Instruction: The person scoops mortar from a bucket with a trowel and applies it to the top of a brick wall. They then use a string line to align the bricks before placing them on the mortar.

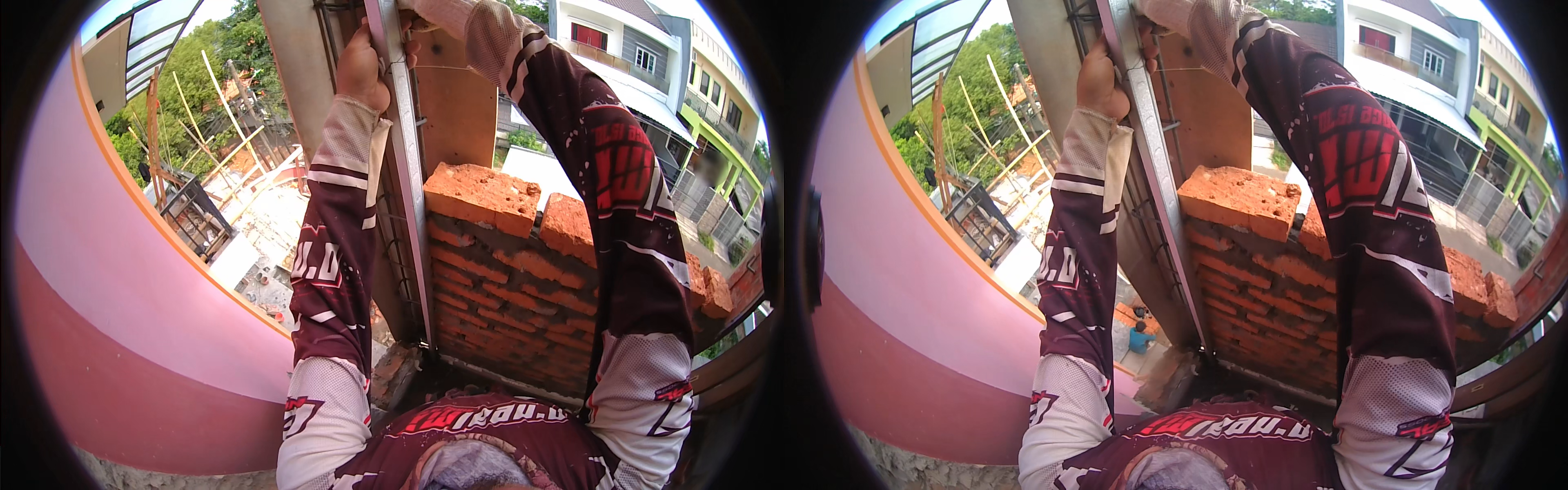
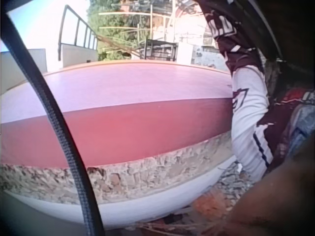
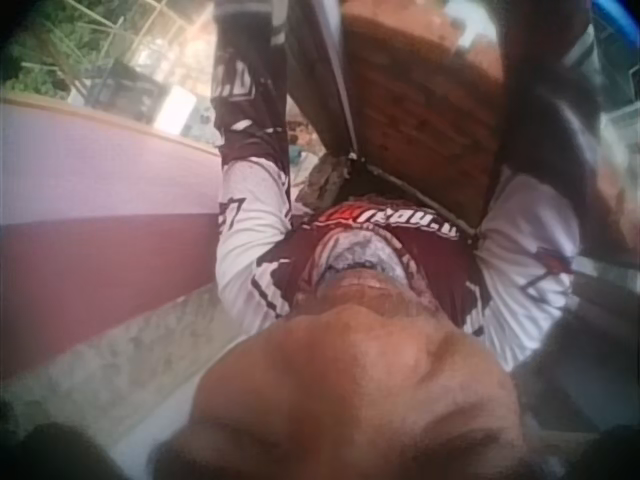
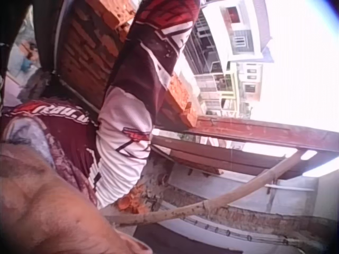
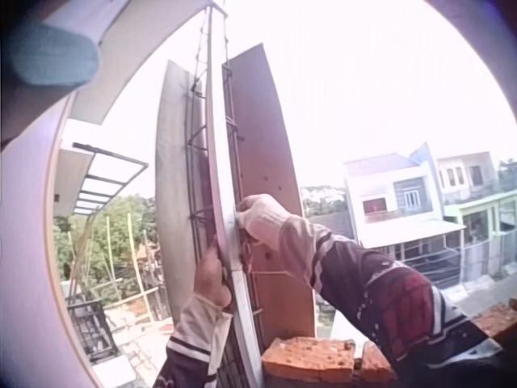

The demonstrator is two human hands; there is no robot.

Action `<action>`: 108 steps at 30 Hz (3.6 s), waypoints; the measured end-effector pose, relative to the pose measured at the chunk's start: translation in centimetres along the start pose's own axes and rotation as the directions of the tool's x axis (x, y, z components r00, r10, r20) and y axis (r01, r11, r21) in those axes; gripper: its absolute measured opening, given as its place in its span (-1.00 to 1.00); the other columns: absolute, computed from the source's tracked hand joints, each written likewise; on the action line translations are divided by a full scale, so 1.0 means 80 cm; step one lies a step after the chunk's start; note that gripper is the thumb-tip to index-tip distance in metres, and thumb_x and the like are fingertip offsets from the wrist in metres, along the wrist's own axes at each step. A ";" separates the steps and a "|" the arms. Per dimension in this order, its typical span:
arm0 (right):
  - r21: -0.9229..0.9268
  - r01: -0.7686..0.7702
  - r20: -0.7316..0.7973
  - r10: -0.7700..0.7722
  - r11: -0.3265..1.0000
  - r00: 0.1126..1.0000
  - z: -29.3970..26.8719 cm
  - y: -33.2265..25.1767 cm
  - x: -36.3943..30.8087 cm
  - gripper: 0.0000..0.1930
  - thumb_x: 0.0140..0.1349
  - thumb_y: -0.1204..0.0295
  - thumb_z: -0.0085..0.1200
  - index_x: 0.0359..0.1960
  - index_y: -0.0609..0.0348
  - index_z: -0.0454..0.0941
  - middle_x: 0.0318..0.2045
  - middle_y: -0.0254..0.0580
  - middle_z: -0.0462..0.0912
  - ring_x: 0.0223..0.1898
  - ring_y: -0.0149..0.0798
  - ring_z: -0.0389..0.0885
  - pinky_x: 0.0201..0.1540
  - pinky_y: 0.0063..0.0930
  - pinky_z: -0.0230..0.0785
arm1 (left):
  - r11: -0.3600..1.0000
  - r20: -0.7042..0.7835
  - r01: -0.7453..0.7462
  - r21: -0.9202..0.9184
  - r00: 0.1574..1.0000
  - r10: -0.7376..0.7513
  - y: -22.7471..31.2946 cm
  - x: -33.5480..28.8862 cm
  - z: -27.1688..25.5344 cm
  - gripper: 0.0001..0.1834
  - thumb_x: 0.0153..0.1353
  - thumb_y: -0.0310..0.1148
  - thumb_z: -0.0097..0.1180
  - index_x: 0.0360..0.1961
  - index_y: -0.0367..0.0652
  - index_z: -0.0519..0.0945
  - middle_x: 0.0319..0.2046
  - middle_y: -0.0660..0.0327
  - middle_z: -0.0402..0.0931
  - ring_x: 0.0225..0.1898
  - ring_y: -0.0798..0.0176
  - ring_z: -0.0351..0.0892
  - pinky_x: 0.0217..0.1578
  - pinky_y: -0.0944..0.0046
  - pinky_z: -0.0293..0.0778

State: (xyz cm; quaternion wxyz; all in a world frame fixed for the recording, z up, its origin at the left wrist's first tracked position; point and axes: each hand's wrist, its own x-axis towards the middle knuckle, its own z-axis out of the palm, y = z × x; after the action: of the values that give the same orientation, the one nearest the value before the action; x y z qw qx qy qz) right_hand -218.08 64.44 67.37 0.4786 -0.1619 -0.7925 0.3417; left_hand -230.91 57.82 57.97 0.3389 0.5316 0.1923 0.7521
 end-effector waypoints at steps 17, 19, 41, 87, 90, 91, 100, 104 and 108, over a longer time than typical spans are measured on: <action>-0.019 -0.067 0.038 0.068 0.998 0.997 -0.038 0.018 0.015 -0.85 0.33 0.44 0.15 -0.16 0.21 0.69 -0.36 -0.12 0.74 -0.37 -0.14 0.75 -0.35 -0.19 0.65 | 0.993 -0.153 -0.112 -0.023 0.982 0.108 -0.014 0.008 -0.014 -0.80 0.45 -0.50 -0.07 -0.06 -0.38 0.56 -0.26 -0.09 0.70 -0.30 0.02 0.77 -0.27 0.07 0.73; -0.029 -0.043 0.011 0.044 0.999 0.999 -0.038 -0.003 -0.004 -0.85 0.32 0.44 0.15 -0.18 0.22 0.69 -0.38 -0.14 0.73 -0.39 -0.18 0.73 -0.38 -0.23 0.63 | 0.986 -0.195 -0.145 -0.081 0.973 0.127 -0.017 0.007 -0.014 -0.88 0.43 -0.53 0.01 -0.17 -0.34 0.58 -0.32 -0.08 0.71 -0.39 0.04 0.76 -0.38 0.10 0.73; -0.610 0.351 0.033 -0.420 0.710 0.907 -0.037 -0.046 -0.131 -0.78 0.26 0.40 0.12 -0.18 0.26 0.71 -0.32 0.19 0.75 -0.19 0.18 0.75 -0.09 -0.12 0.59 | 0.295 -0.023 -0.578 0.761 0.430 0.902 -0.047 -0.031 0.006 -0.93 0.39 -0.52 0.19 -0.23 -0.32 0.65 -0.39 0.28 0.61 -0.41 0.47 0.54 -0.41 0.43 0.47; -0.760 0.419 0.237 -0.389 0.496 0.890 -0.019 -0.011 -0.121 -0.81 0.13 0.35 0.15 -0.39 0.18 0.74 -0.43 0.15 0.70 -0.31 0.22 0.71 -0.18 0.00 0.58 | 0.979 -0.072 -0.111 0.171 0.990 0.125 0.015 -0.031 -0.016 -0.84 0.31 -0.46 0.33 -0.16 -0.24 0.61 -0.33 0.23 0.69 -0.36 0.33 0.69 -0.28 0.37 0.62; -0.696 0.365 0.209 -0.311 0.618 0.927 -0.015 -0.007 -0.114 -0.80 0.14 0.34 0.16 -0.39 0.21 0.74 -0.45 0.17 0.70 -0.36 0.23 0.70 -0.24 -0.01 0.57 | 0.966 -0.097 -0.082 0.244 0.989 0.108 0.016 -0.032 -0.018 -0.88 0.32 -0.44 0.34 -0.21 -0.20 0.62 -0.39 0.28 0.67 -0.39 0.40 0.65 -0.33 0.41 0.57; -0.698 0.385 0.211 -0.340 0.604 0.916 -0.015 -0.005 -0.111 -0.80 0.14 0.34 0.17 -0.39 0.21 0.74 -0.46 0.17 0.70 -0.36 0.22 0.70 -0.24 -0.02 0.56 | 0.954 -0.115 -0.073 0.290 0.987 0.111 0.016 -0.033 -0.018 -0.89 0.32 -0.43 0.34 -0.23 -0.19 0.63 -0.41 0.30 0.66 -0.40 0.43 0.64 -0.35 0.43 0.55; -0.566 0.443 0.309 -0.320 0.695 0.896 -0.019 0.016 -0.078 -0.77 0.16 0.28 0.29 -0.34 0.21 0.75 -0.54 0.07 0.67 -0.46 0.03 0.70 -0.32 -0.15 0.52 | 0.909 -0.137 -0.245 0.337 0.942 0.305 -0.001 -0.030 -0.019 -0.83 0.37 -0.35 0.32 -0.37 -0.14 0.63 -0.50 0.41 0.57 -0.53 0.53 0.42 -0.49 0.47 0.31; -0.509 0.402 0.344 -0.248 0.761 0.905 -0.023 0.017 -0.073 -0.76 0.15 0.26 0.31 -0.37 0.22 0.75 -0.55 0.08 0.67 -0.48 0.02 0.68 -0.33 -0.17 0.51 | 0.782 -0.128 -0.301 0.546 0.892 0.433 -0.004 -0.032 -0.014 -0.79 0.38 -0.34 0.31 -0.41 -0.15 0.64 -0.55 0.41 0.54 -0.56 0.54 0.37 -0.53 0.43 0.27; -0.545 0.532 0.344 -0.406 0.648 0.847 -0.023 0.018 -0.074 -0.76 0.14 0.26 0.32 -0.40 0.22 0.74 -0.55 0.11 0.65 -0.48 0.05 0.67 -0.33 -0.15 0.51 | 0.526 -0.067 -0.331 0.784 0.796 0.601 -0.004 -0.037 -0.003 -0.70 0.35 -0.31 0.33 -0.49 -0.24 0.62 -0.58 0.34 0.57 -0.56 0.46 0.44 -0.53 0.31 0.35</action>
State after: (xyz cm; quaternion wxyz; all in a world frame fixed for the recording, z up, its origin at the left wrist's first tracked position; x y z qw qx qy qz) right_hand -213.65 62.73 63.10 0.3915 -0.0652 -0.9158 -0.0612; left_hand -230.40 55.91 55.71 -0.1609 0.5193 0.3807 0.7480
